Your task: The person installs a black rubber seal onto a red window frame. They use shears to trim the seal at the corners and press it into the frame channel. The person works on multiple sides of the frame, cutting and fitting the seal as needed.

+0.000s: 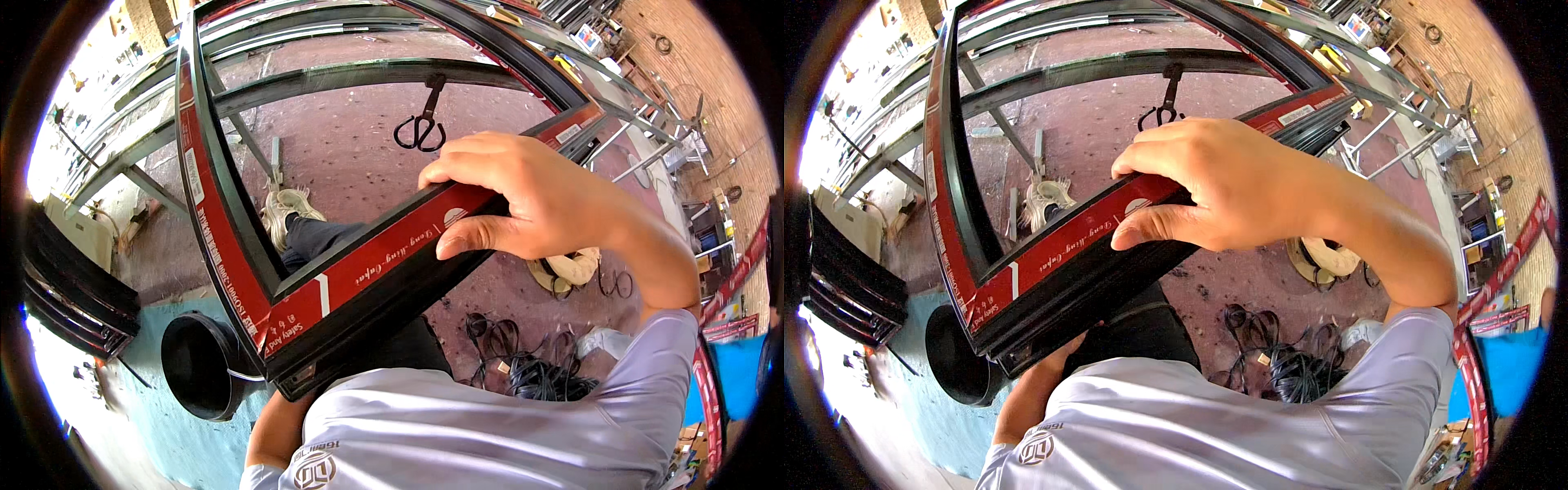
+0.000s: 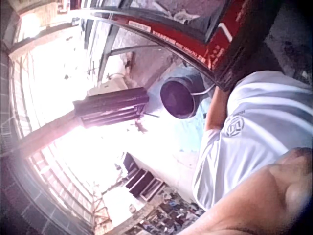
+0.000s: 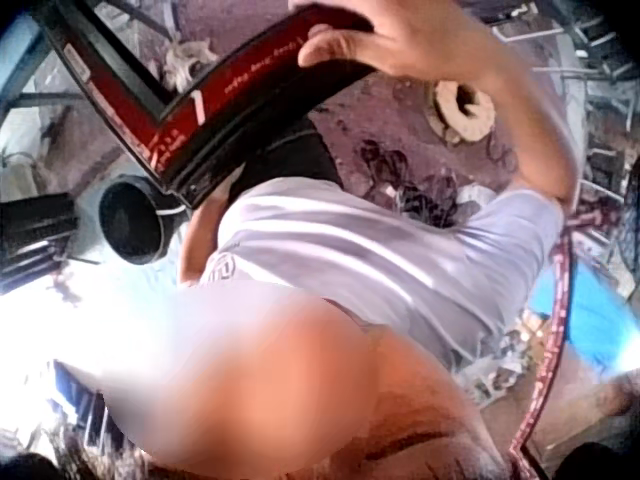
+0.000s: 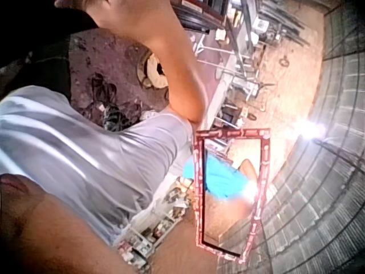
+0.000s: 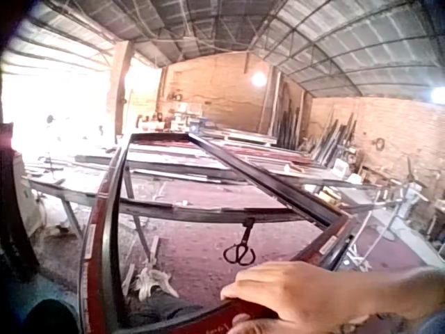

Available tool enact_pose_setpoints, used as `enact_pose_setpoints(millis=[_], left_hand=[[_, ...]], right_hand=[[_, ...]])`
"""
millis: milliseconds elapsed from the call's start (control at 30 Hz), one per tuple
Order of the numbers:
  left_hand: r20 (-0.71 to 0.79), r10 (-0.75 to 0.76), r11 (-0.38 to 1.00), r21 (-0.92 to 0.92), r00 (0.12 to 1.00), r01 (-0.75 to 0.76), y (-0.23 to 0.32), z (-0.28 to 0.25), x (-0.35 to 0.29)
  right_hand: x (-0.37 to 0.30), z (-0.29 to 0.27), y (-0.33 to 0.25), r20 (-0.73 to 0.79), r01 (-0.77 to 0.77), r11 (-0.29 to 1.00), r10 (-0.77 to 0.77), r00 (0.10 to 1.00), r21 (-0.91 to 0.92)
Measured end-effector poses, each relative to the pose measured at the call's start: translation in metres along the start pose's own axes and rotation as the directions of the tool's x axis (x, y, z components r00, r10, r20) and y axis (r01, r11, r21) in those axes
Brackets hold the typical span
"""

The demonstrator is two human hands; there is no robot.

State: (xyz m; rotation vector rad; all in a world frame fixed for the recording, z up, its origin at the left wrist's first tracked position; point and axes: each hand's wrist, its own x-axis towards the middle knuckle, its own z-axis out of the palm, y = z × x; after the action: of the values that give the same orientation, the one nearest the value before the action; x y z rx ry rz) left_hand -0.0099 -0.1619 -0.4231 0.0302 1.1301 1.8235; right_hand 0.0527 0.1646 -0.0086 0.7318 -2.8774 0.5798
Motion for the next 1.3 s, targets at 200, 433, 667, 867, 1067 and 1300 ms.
enact_pose_setpoints(millis=[200,433,667,867,1067,1300], left_hand=[[-0.012,-0.007,1.0,0.009,1.0,0.007,-0.004,0.0,0.0],[-0.02,-0.015,1.0,0.017,1.0,0.016,-0.008,0.002,0.005],[-0.028,-0.03,0.999,0.025,0.999,0.031,-0.01,0.002,0.007],[-0.023,-0.038,0.999,0.029,0.999,0.039,-0.014,0.001,0.014],[-0.029,-0.039,0.998,0.038,0.999,0.04,-0.013,-0.002,0.016],[-0.034,-0.038,0.998,0.056,0.999,0.04,-0.014,-0.001,0.016]], right_hand=[[-0.012,-0.008,0.018,0.004,-0.031,1.0,0.031,1.0,-0.002],[-0.015,-0.016,0.026,0.025,-0.037,0.999,0.036,0.999,0.023],[-0.025,-0.019,0.034,0.009,-0.06,0.997,0.061,0.998,-0.041],[-0.039,-0.04,0.052,0.08,-0.186,0.973,0.177,0.981,0.133],[-0.051,-0.037,0.047,0.031,-0.212,0.976,0.213,0.976,-0.042],[-0.046,-0.029,0.044,-0.054,-0.3,0.954,0.299,0.953,-0.024]])
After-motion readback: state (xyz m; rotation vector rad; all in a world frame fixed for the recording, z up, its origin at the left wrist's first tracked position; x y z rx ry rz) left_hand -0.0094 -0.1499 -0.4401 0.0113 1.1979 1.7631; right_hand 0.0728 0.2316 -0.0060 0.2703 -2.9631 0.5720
